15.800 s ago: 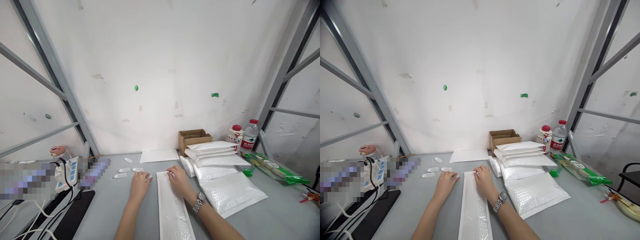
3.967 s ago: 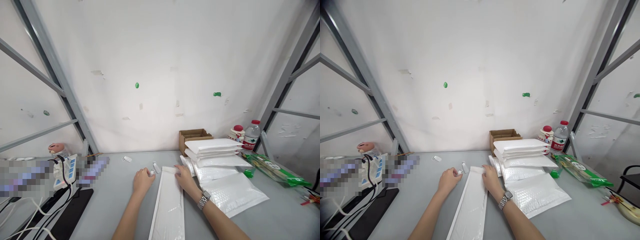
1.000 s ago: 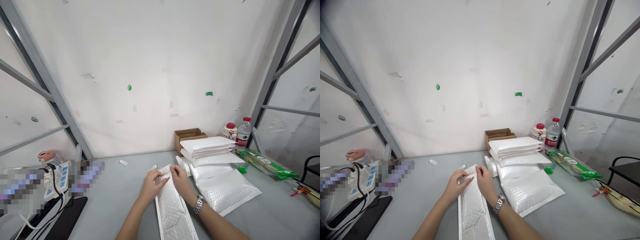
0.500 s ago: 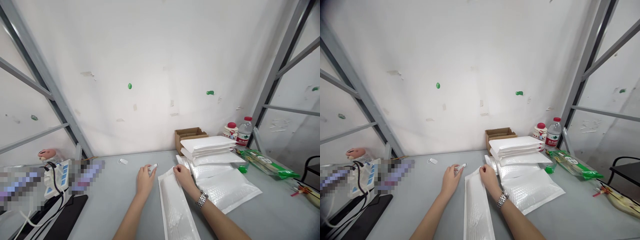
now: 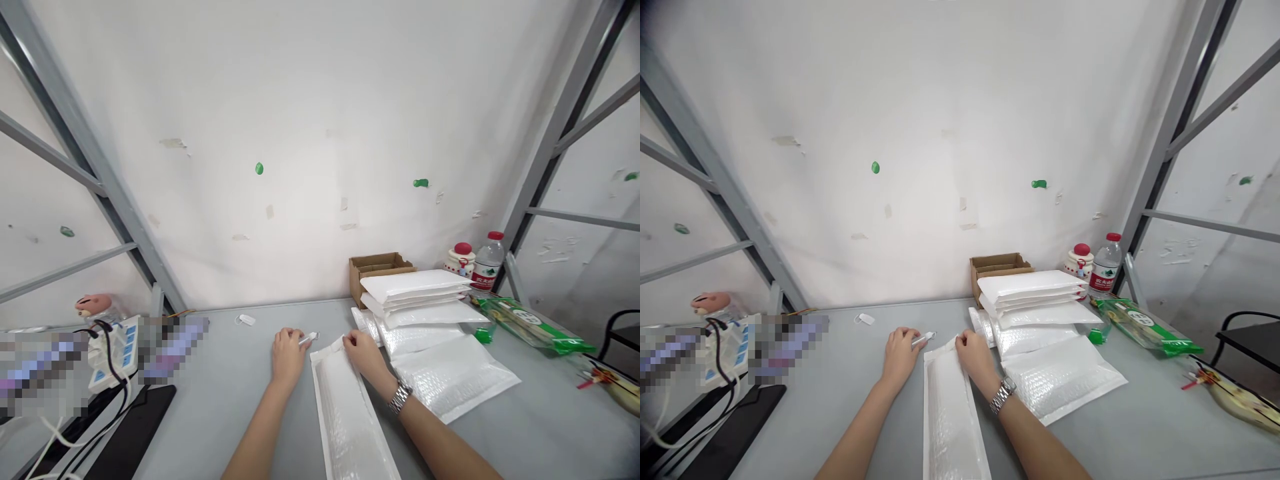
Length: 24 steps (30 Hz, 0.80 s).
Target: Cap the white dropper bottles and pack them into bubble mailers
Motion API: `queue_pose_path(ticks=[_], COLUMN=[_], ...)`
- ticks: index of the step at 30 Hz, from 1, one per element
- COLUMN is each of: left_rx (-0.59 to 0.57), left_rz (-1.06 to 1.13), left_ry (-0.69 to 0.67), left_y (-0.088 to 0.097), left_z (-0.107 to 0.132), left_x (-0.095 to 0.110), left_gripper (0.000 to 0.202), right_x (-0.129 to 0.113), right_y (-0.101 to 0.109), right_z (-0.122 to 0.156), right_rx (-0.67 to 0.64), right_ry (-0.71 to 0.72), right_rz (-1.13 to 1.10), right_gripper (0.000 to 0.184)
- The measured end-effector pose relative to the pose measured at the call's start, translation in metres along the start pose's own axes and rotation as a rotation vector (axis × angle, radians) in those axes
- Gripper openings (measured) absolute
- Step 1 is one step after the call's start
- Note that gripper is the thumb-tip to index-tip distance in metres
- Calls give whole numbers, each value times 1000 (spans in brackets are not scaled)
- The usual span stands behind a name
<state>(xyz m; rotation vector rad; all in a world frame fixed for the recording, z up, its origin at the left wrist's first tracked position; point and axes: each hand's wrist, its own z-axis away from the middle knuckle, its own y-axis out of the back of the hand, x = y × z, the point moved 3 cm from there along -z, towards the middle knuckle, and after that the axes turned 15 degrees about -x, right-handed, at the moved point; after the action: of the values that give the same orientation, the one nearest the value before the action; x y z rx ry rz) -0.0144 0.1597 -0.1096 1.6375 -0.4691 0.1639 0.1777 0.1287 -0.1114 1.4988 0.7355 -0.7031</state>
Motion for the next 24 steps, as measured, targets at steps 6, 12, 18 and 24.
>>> queue_pose_path(ticks=[6, 12, 18, 24], left_rx=[-135, -243, -245, -169], left_rz=[475, 618, 833, 762], left_ry=[-74, -219, -158, -87], left_y=[6, 21, 22, 25], left_z=[3, 10, 10, 10], left_x=[5, 20, 22, 20], left_gripper=[22, 24, 35, 18], right_x=[-3, -10, -12, -16], right_y=[3, 2, 1, 1], right_z=[0, -1, 1, 3], right_rx=[21, -46, -31, -66], right_ry=[34, 135, 136, 135], right_rz=[-44, -204, -241, -303], right_gripper=[25, 26, 27, 26])
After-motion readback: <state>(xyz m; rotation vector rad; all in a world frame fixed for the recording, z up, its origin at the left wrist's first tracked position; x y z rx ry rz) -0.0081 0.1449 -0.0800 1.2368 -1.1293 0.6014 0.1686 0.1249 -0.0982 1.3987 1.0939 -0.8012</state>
